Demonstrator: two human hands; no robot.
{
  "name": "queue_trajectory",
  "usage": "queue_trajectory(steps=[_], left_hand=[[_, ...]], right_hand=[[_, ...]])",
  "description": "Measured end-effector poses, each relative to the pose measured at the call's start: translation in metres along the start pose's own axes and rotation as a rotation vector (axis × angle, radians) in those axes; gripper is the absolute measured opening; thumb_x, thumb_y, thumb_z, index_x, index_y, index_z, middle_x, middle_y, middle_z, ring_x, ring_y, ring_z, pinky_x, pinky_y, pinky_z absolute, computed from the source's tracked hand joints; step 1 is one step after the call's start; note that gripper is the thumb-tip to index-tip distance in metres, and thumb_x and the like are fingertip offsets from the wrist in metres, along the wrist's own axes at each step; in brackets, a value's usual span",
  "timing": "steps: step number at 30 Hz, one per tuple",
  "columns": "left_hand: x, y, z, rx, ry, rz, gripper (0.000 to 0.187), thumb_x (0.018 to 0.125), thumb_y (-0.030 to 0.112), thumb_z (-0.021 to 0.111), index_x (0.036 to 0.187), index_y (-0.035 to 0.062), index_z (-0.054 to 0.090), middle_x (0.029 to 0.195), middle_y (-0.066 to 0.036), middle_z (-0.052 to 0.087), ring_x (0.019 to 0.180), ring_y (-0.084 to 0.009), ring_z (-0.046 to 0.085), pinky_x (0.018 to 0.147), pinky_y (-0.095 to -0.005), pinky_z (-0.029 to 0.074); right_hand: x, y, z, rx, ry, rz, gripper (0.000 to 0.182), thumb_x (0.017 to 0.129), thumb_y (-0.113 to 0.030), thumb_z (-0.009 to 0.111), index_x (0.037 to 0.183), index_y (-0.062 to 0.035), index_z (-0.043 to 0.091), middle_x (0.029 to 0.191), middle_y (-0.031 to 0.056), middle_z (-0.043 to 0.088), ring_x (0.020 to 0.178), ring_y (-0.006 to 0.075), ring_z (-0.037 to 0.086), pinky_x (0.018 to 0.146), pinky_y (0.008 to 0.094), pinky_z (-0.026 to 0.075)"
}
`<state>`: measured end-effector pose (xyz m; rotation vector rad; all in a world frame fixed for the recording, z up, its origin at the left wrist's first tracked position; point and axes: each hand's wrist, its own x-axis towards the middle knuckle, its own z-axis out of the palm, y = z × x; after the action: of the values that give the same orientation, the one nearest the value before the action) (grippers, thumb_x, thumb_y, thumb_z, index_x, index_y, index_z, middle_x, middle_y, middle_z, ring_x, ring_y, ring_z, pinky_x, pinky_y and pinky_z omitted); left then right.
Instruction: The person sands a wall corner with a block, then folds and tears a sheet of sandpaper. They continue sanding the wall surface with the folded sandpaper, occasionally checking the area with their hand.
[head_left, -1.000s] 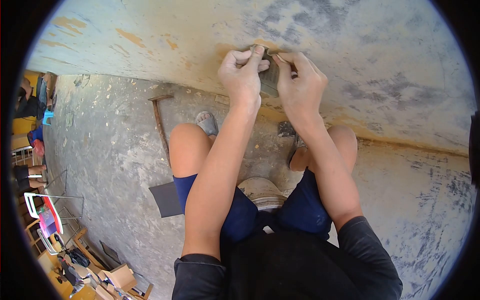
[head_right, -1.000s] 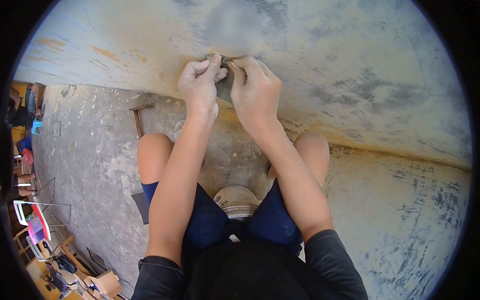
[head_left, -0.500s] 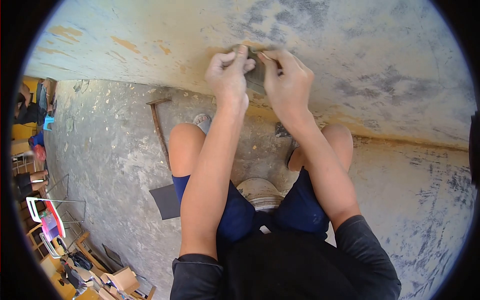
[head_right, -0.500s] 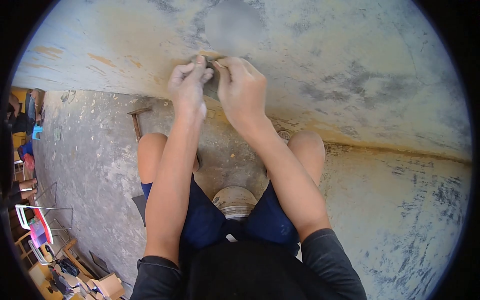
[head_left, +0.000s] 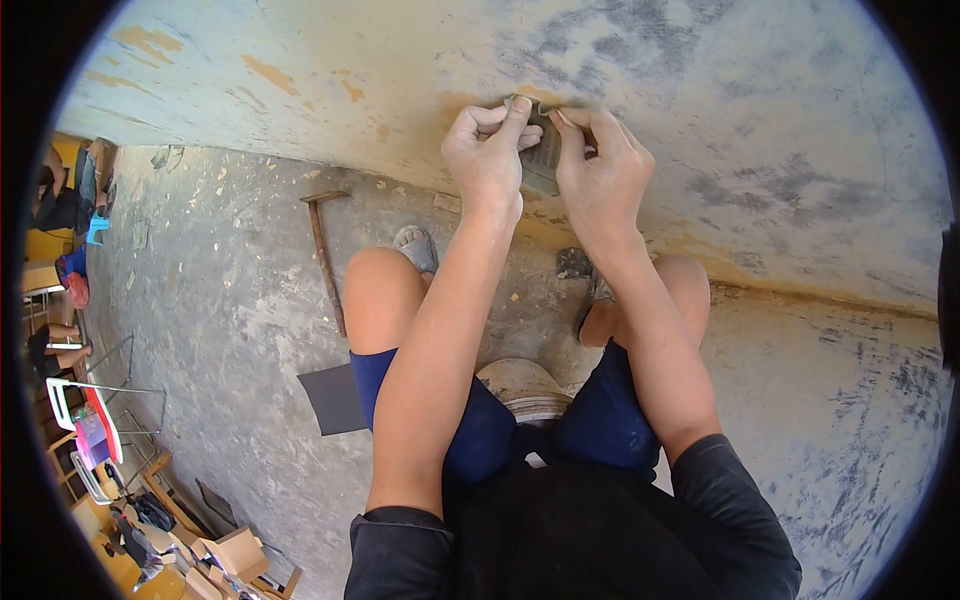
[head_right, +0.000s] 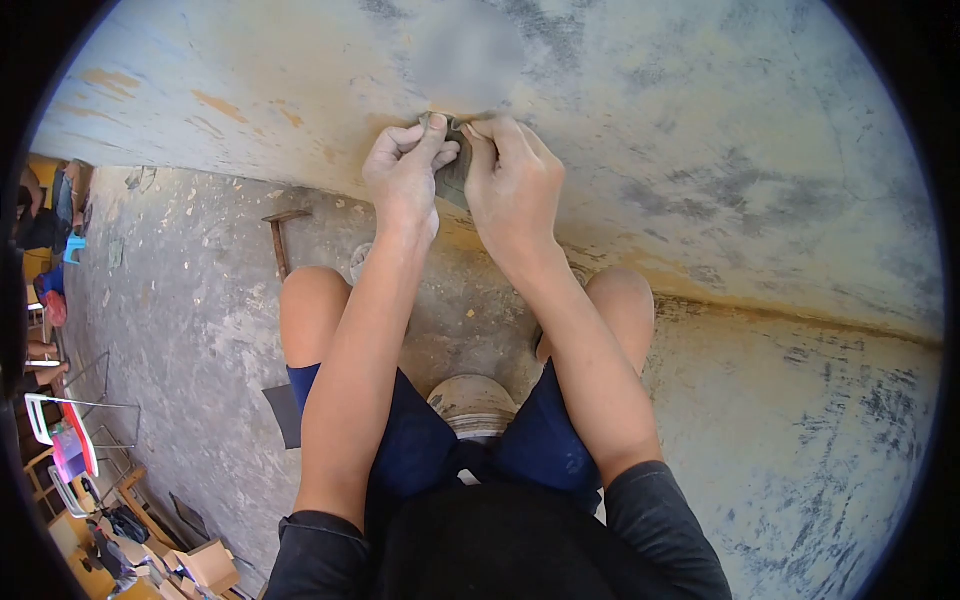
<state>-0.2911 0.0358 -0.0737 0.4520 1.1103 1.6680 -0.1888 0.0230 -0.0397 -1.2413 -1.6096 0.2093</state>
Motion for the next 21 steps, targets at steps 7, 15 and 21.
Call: queue_trajectory(steps=[7,15,21], left_hand=[[-0.008,-0.006,0.007,-0.048,-0.033,-0.027,0.022,0.096,0.011,0.078,0.084,0.0083,0.059,0.087,-0.005,0.067,0.074,-0.0142,0.068,0.071,-0.0272,0.058],[0.006,0.003,-0.001,0.028,0.025,0.119,0.021,0.094,0.006,0.078,0.085,0.0044,0.059,0.080,-0.007,0.068,0.066,-0.0137,0.068,0.063,-0.0267,0.056],[0.003,0.000,0.001,0.002,-0.030,0.063,0.023,0.094,0.008,0.079,0.083,0.0067,0.059,0.081,-0.006,0.069,0.065,-0.0139,0.068,0.063,-0.0263,0.056]], right_hand=[[-0.004,0.005,-0.022,0.044,-0.013,-0.003,0.004,0.088,0.003,0.071,0.089,-0.0007,0.070,0.084,0.0151,0.075,0.074,0.0311,0.073,0.066,0.0366,0.055],[-0.002,0.002,0.003,0.065,0.017,-0.025,0.003,0.088,0.002,0.072,0.089,-0.0003,0.070,0.086,0.0168,0.074,0.078,0.0348,0.072,0.069,0.0394,0.056],[-0.006,0.006,-0.009,0.083,0.016,-0.029,0.003,0.089,0.000,0.072,0.091,0.0012,0.070,0.087,0.0181,0.074,0.078,0.0347,0.072,0.070,0.0405,0.057]])
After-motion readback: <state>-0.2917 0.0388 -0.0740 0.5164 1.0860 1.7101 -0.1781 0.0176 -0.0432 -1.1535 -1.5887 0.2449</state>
